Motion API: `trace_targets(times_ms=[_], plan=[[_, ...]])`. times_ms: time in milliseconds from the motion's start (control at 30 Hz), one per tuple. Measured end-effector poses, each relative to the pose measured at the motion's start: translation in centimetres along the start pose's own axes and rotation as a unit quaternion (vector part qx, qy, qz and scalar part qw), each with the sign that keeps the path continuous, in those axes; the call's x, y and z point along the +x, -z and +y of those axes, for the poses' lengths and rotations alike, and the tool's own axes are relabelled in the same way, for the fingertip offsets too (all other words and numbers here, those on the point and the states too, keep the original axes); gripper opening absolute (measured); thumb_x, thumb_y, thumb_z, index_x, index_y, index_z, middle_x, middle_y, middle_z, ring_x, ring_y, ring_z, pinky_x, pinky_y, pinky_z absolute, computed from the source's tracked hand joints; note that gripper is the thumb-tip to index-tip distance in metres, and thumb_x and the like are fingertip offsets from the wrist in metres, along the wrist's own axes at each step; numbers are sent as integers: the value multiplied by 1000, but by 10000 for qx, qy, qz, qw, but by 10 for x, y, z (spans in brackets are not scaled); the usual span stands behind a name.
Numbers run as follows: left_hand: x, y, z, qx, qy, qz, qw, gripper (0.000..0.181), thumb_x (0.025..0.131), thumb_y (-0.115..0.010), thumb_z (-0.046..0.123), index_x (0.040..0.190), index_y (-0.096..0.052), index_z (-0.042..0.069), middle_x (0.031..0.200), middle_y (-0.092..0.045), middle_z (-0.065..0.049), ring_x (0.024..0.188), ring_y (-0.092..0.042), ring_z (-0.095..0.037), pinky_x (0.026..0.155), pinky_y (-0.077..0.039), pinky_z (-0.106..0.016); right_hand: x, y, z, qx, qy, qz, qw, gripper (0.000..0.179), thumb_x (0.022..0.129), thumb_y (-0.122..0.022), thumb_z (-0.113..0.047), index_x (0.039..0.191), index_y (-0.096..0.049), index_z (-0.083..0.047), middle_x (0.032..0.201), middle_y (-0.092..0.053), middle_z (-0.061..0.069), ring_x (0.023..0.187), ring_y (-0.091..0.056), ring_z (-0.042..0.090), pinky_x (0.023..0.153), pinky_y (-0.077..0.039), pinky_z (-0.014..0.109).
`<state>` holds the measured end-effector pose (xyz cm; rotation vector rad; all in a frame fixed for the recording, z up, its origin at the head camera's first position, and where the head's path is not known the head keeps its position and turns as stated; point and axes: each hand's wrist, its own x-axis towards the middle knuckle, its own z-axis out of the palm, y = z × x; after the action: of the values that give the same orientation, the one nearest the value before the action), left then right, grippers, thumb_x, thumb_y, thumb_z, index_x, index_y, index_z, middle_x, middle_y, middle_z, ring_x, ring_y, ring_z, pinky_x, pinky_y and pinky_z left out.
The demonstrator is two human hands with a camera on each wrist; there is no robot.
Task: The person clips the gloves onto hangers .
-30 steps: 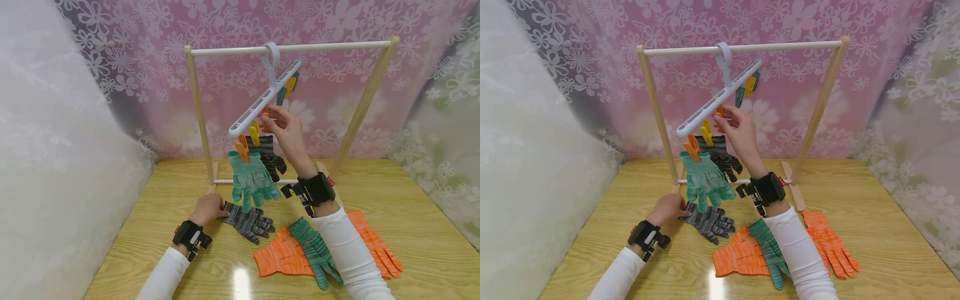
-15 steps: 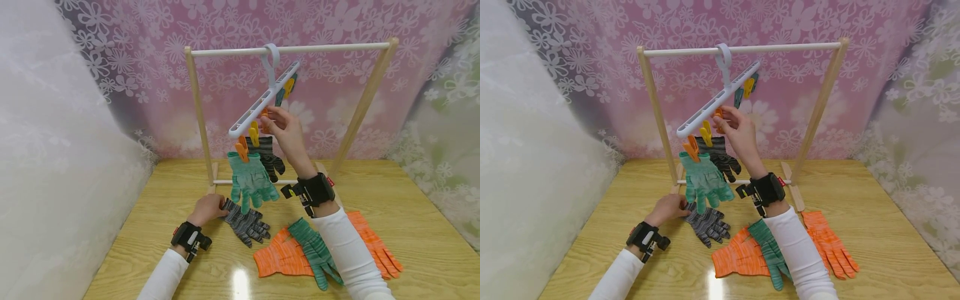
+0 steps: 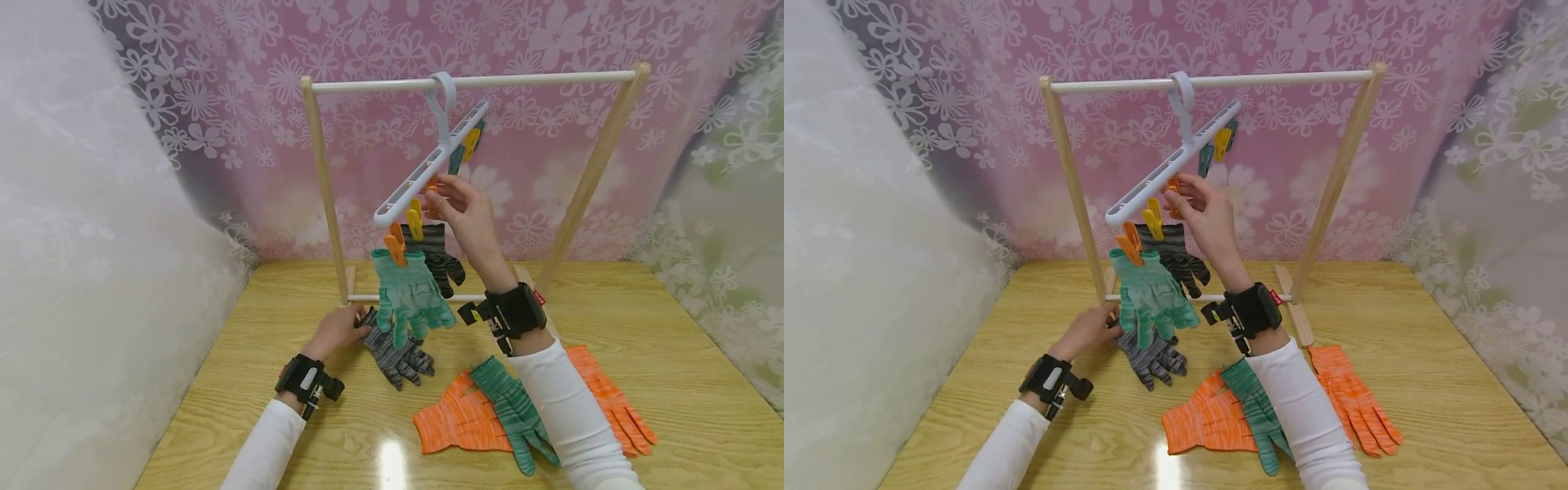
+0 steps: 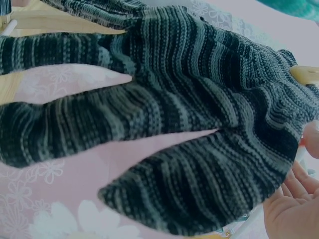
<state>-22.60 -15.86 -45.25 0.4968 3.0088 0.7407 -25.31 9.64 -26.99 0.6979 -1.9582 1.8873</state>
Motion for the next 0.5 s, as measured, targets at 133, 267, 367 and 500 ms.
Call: trace_targets(times_ms=[133,267,367,500], plan=[[2,4,2,-192,196,43,9996,21,94,-75,20,106,-63,8,85,-68,-6,62,-57,-15,55,-43,-28,0,0,0,-1,-18,21,10000,41,101,-64,-10,140,-58,1,114,-71,11,96,-72,25,83,-59,26],[6,4,2,-415,295,346,9981,26,91,-78,25,109,-70,8,97,-72,-9,76,-66,-21,64,-53,-35,0,0,0,-13,-10,27,10000,40,101,-64,-10,139,-58,1,115,-71,13,94,-72,21,83,-60,26],[10,6,2,-666,212,646,9955,25,90,-79,26,109,-74,11,99,-74,-7,86,-69,-23,72,-57,-39,-1,0,-1,-16,2,21,10000,40,101,-64,-9,139,-58,2,118,-70,19,90,-72,13,82,-60,26],[15,12,6,-1374,73,855,9868,23,91,-78,25,110,-75,12,97,-74,-7,86,-71,-26,69,-58,-37,-1,0,-1,-37,19,23,10000,40,101,-63,-8,139,-58,2,120,-68,24,88,-71,7,82,-60,26]])
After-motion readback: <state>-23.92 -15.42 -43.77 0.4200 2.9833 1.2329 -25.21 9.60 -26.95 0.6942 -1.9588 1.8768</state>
